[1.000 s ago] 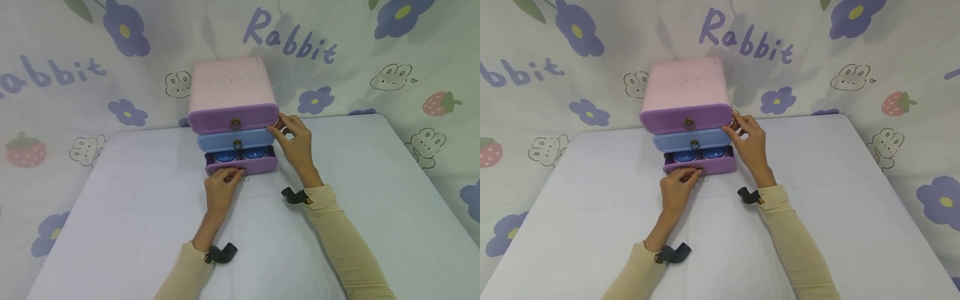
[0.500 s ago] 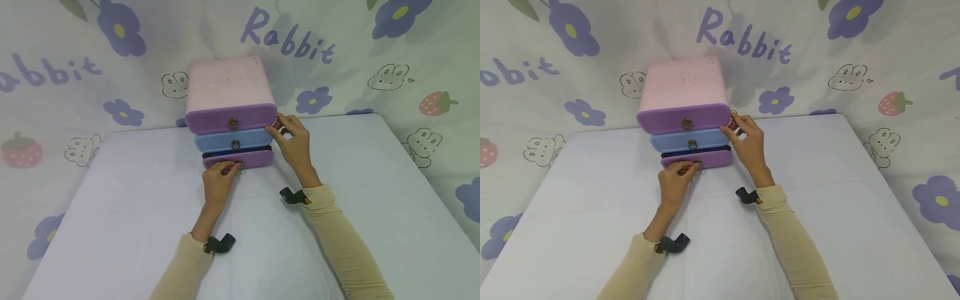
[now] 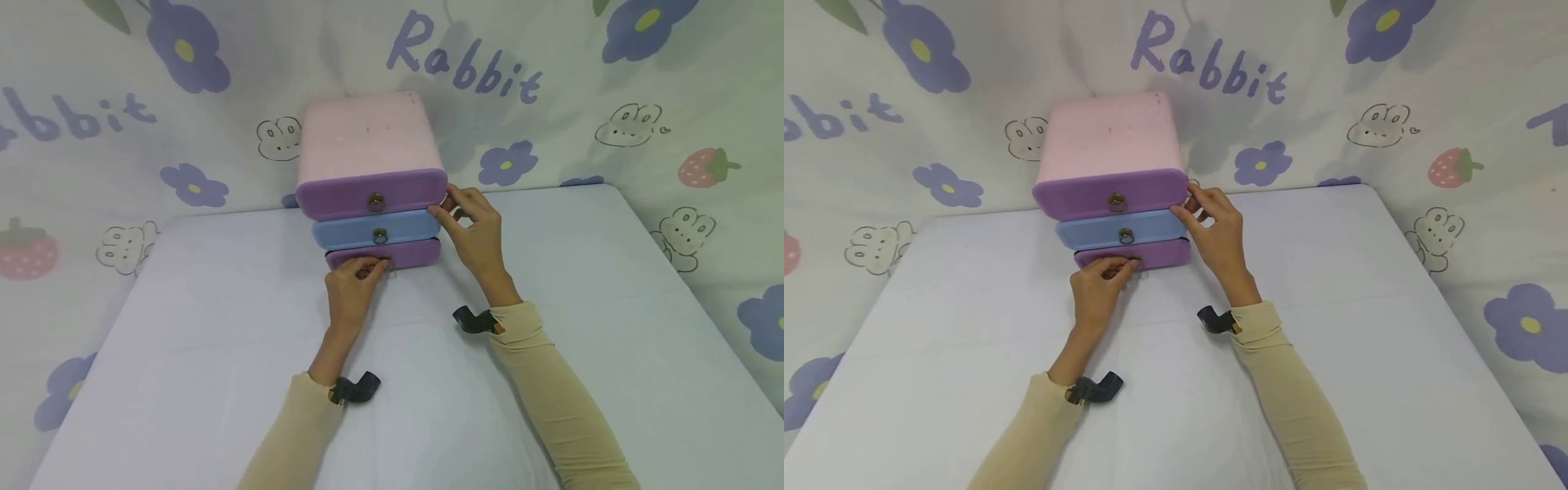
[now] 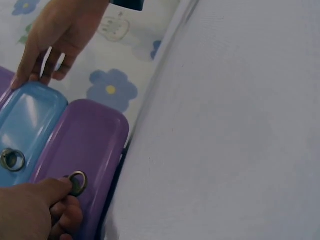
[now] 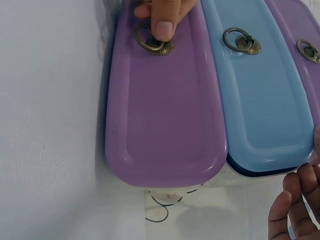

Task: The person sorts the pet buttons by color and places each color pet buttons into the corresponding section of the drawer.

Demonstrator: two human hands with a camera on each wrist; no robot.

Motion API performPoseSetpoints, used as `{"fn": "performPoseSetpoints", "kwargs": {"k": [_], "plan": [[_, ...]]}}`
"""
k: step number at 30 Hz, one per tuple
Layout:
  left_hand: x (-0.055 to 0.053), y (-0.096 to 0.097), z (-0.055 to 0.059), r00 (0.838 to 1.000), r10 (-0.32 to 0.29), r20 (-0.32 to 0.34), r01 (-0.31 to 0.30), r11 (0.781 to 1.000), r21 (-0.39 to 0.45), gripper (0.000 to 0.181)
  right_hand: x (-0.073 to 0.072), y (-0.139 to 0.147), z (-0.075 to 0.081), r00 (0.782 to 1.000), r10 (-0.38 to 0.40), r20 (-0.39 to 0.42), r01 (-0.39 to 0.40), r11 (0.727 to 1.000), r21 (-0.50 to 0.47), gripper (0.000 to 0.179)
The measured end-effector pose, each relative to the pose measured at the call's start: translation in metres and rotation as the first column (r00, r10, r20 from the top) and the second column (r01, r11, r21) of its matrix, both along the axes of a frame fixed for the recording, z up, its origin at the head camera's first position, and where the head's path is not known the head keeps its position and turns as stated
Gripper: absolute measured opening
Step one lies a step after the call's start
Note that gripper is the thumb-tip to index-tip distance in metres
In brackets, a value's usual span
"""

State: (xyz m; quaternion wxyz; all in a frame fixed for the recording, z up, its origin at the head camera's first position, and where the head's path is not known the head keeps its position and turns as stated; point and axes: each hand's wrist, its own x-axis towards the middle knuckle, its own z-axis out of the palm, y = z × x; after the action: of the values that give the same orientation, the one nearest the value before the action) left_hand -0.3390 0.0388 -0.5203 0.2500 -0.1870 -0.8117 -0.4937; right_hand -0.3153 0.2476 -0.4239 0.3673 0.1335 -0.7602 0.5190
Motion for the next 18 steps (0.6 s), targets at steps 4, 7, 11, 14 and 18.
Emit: {"fn": "performPoseSetpoints", "kwargs": {"k": [4,7,11,14,18], "plan": [[-0.0001,-0.0004,-0.0003,1.0,0.002,0.022,-0.002,1.0,0.002,0.016,-0.0001,-0.0006,0.0001,1.0,-0.001,0.006,0.001,1.0,-0.001,0.043],[0.0006,-0.0005,-0.0005,0.999,0.002,0.048,-0.002,1.0,0.002,0.016,0.0004,-0.0011,-0.0006,1.0,-0.005,0.013,0.005,1.0,-0.002,0.043],[0.0001,-0.0003,-0.001,0.998,-0.001,0.061,0.0,1.0,0.013,0.016,0.0006,-0.0013,-0.0003,1.0,-0.01,0.011,0.01,1.0,0.003,0.042],[-0.0019,-0.0004,-0.001,0.998,-0.005,0.06,0.004,1.0,0.018,0.016,-0.0001,-0.0014,0.0006,1.0,-0.007,0.007,0.007,1.0,0.003,0.042],[-0.0043,-0.0027,-0.0006,0.998,0.0,0.069,-0.001,1.0,0.02,0.015,-0.0006,-0.003,0.0,1.0,-0.001,0.007,0.001,1.0,-0.003,0.041]]}}
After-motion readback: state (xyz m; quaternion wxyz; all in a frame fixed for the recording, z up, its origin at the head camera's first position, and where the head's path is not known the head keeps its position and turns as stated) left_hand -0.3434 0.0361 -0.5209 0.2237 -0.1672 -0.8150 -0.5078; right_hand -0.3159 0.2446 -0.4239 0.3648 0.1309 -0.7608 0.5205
